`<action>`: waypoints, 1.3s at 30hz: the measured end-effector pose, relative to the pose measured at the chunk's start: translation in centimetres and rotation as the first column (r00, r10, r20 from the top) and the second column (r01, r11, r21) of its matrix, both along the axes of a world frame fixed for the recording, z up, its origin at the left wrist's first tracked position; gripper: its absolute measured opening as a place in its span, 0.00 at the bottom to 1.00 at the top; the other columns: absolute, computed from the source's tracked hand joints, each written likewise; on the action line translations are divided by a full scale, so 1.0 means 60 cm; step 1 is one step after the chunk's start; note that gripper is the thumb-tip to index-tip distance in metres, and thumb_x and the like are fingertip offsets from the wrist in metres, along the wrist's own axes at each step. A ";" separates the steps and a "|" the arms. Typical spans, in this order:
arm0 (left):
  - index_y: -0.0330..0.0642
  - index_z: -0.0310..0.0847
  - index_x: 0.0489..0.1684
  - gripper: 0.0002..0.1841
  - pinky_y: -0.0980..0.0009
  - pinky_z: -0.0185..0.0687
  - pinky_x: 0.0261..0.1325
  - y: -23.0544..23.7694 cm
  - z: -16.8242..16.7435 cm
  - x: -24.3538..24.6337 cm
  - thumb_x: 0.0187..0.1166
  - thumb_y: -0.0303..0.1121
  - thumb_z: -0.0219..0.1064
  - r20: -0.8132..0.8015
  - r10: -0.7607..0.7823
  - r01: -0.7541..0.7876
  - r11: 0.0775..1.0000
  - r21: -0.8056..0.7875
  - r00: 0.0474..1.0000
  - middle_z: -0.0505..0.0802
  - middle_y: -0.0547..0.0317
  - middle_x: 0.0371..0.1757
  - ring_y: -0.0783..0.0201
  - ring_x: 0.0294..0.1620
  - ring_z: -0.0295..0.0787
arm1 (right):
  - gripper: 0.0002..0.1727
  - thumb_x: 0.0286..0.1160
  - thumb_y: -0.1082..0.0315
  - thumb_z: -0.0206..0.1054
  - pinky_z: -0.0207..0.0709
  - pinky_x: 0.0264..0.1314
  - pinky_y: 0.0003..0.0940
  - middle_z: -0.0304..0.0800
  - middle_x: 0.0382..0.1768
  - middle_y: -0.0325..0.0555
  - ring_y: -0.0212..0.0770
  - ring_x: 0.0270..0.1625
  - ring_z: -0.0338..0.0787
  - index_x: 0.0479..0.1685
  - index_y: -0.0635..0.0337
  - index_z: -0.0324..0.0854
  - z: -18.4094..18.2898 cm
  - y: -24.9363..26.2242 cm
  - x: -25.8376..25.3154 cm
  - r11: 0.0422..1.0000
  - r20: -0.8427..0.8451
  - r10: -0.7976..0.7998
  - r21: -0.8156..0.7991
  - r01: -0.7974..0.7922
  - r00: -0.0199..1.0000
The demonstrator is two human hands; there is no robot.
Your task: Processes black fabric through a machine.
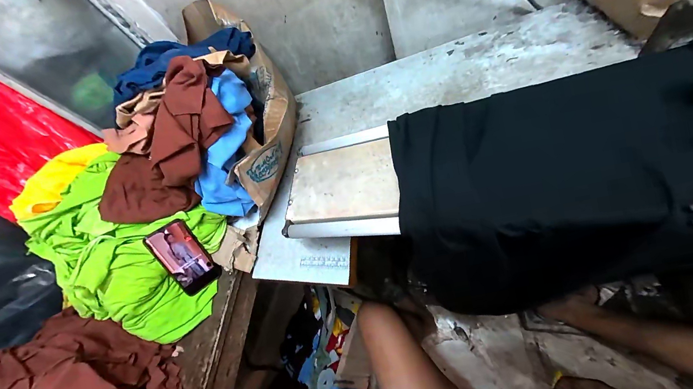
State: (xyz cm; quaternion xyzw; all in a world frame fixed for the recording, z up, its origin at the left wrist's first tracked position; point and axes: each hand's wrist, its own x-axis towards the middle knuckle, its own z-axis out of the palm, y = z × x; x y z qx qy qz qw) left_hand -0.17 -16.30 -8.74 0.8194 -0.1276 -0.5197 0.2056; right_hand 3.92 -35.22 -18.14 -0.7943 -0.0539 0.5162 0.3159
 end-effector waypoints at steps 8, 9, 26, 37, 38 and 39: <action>0.36 0.79 0.72 0.25 0.41 0.77 0.73 0.025 -0.029 0.030 0.83 0.44 0.65 0.086 0.287 -0.285 0.958 -0.041 0.954 0.85 0.35 0.70 0.40 0.72 0.82 | 0.23 0.83 0.57 0.66 0.75 0.69 0.67 0.89 0.58 0.67 0.65 0.61 0.89 0.68 0.63 0.82 0.007 0.001 -0.003 1.000 0.010 -0.001 0.006 0.001 1.000; 0.36 0.79 0.72 0.25 0.41 0.76 0.73 0.024 -0.026 0.029 0.84 0.44 0.64 0.076 0.275 -0.274 0.961 -0.033 0.958 0.84 0.35 0.70 0.39 0.73 0.81 | 0.22 0.83 0.57 0.66 0.75 0.69 0.66 0.89 0.59 0.66 0.65 0.61 0.89 0.68 0.63 0.82 0.008 0.002 -0.003 1.000 0.007 -0.001 0.010 0.001 1.000; 0.37 0.80 0.71 0.23 0.39 0.75 0.72 0.019 -0.021 0.024 0.86 0.43 0.60 0.042 0.153 -0.154 0.988 0.002 0.987 0.85 0.37 0.69 0.38 0.73 0.81 | 0.24 0.84 0.56 0.66 0.74 0.71 0.64 0.89 0.60 0.66 0.64 0.63 0.88 0.70 0.64 0.81 0.022 0.007 0.000 1.000 -0.025 -0.008 -0.014 0.008 1.000; 0.37 0.80 0.70 0.22 0.39 0.76 0.71 0.019 -0.017 0.026 0.86 0.43 0.60 0.041 0.150 -0.150 0.989 0.000 0.988 0.86 0.36 0.69 0.39 0.72 0.82 | 0.25 0.85 0.53 0.63 0.76 0.71 0.62 0.91 0.57 0.63 0.61 0.60 0.90 0.72 0.61 0.80 -0.025 -0.008 -0.008 0.999 -0.010 0.042 0.000 -0.042 0.999; 0.37 0.80 0.70 0.22 0.39 0.76 0.71 0.019 -0.018 0.025 0.86 0.43 0.60 0.045 0.154 -0.154 0.988 -0.001 0.987 0.86 0.36 0.69 0.39 0.72 0.82 | 0.25 0.85 0.53 0.63 0.76 0.71 0.62 0.91 0.57 0.63 0.61 0.60 0.90 0.72 0.61 0.80 -0.025 -0.007 -0.008 0.999 -0.014 0.036 0.002 -0.036 0.999; 0.36 0.80 0.70 0.22 0.39 0.76 0.71 0.019 -0.018 0.026 0.86 0.43 0.60 0.045 0.154 -0.154 0.988 -0.001 0.987 0.86 0.36 0.69 0.39 0.72 0.82 | 0.25 0.85 0.53 0.63 0.76 0.71 0.61 0.90 0.58 0.63 0.61 0.61 0.90 0.72 0.61 0.80 -0.025 -0.007 -0.008 0.999 -0.015 0.032 0.003 -0.032 0.999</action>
